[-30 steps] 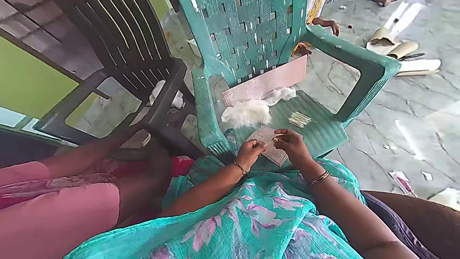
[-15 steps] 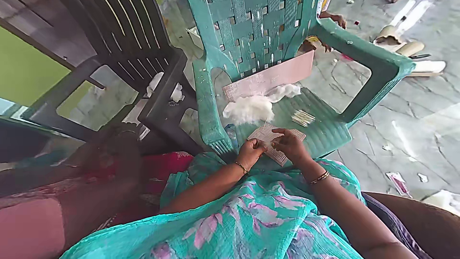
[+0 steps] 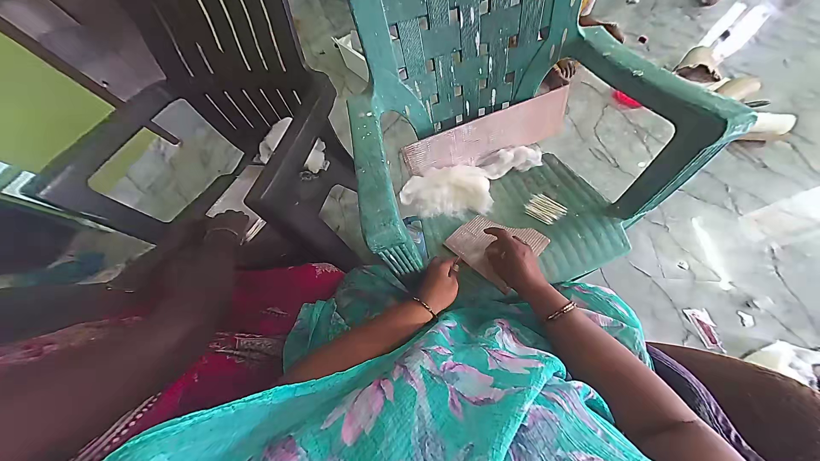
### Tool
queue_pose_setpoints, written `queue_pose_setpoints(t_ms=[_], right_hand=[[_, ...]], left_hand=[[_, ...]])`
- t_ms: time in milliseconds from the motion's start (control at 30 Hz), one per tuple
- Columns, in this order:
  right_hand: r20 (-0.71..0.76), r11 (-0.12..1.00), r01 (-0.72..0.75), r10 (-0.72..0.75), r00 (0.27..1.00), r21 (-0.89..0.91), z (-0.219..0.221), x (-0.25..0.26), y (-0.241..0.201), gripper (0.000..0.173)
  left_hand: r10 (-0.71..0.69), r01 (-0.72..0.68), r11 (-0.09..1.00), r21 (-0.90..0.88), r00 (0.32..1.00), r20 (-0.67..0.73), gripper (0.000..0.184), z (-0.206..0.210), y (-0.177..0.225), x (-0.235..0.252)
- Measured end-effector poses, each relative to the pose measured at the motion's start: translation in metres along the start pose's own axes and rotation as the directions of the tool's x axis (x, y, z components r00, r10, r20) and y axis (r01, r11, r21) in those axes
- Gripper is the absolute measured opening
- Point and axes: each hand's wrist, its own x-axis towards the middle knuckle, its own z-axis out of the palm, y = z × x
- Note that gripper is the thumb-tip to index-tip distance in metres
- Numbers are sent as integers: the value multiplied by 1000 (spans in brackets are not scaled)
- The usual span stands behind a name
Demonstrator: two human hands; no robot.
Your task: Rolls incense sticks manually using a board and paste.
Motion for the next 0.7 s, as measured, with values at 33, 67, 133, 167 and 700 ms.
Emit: queue_pose_setpoints(t_ms=[33,67,133,167,700], right_hand=[[4,1000,-21,21,1000,3,0,1,1,46],[0,999,-32,32,999,5,-1,2,2,48],[-38,999,-32,32,999,0,0,4,5,51],[-56,999,-44,43,998,-10,0,6,5,53],[-82,990,14,-25,996,-138,-13,12,9,37]], left_hand=[[17,-17,1000,14,1000,-5,39,0,-1,-1],[37,-36,999,22,999,-11,38,0,-1,0],[83,-82,996,23,996,-27,34,1,-1,2],[97,-96,995,26,995,-30,32,1,0,4],[2,-7,986,165,999,34,30,1,11,17]])
